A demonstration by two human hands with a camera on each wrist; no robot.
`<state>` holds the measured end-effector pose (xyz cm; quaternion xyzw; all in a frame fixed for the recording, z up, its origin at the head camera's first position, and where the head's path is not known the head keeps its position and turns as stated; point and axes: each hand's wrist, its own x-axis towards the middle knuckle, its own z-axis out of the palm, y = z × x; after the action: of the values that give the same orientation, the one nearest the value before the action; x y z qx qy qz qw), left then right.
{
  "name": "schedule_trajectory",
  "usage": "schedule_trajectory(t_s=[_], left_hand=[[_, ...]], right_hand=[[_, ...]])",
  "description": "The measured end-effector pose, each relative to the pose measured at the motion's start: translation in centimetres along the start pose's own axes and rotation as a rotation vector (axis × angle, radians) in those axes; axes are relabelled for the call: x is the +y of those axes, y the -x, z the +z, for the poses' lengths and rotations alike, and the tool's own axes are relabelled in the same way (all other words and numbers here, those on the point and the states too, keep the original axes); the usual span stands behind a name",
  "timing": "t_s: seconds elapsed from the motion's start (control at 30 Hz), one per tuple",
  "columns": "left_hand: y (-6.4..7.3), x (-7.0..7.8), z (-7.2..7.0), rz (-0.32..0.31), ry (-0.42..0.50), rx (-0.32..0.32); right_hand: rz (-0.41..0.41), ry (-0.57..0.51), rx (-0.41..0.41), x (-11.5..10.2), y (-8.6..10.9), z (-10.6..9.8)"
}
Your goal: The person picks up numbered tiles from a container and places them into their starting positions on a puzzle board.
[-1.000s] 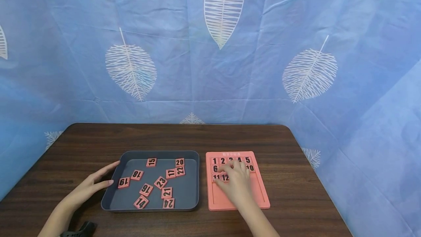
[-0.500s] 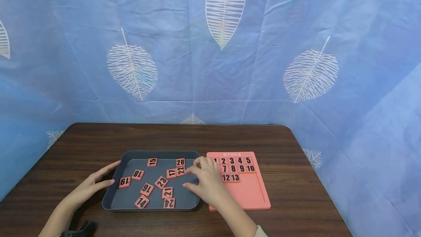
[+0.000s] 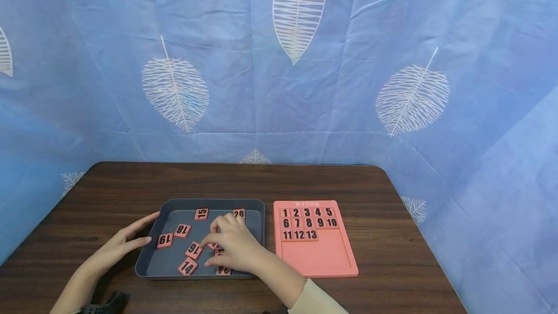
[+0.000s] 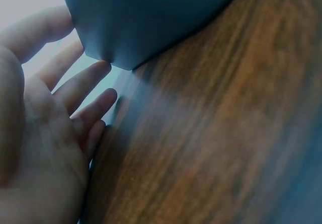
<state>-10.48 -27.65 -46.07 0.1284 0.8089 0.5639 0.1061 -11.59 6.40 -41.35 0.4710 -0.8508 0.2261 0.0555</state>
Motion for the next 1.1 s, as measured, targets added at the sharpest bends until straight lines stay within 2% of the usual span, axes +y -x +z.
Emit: schedule_trajectory(t_s=[0.33, 0.47, 0.7, 1.1], left_hand=[[0.0, 0.0, 0.0, 0.004, -0.019, 0.004], [-0.1, -0.1, 0.0, 0.006, -0.011, -0.006], [-0.1, -0.3, 0.0, 0.018, -0.001, -0.013], [-0.1, -0.4, 0.0, 0.031, 0.004, -0.020]], right_hand=[[-0.120, 0.166, -0.156, -0.6, -2.6, 1.9], [-0.142, 0.205, -0.196, -0.6, -3.2, 2.4], [-0.169, 0.260, -0.226, -0.6, -3.8, 3.1], [-0.230, 0.264, -0.225, -0.1, -4.2, 3.7]])
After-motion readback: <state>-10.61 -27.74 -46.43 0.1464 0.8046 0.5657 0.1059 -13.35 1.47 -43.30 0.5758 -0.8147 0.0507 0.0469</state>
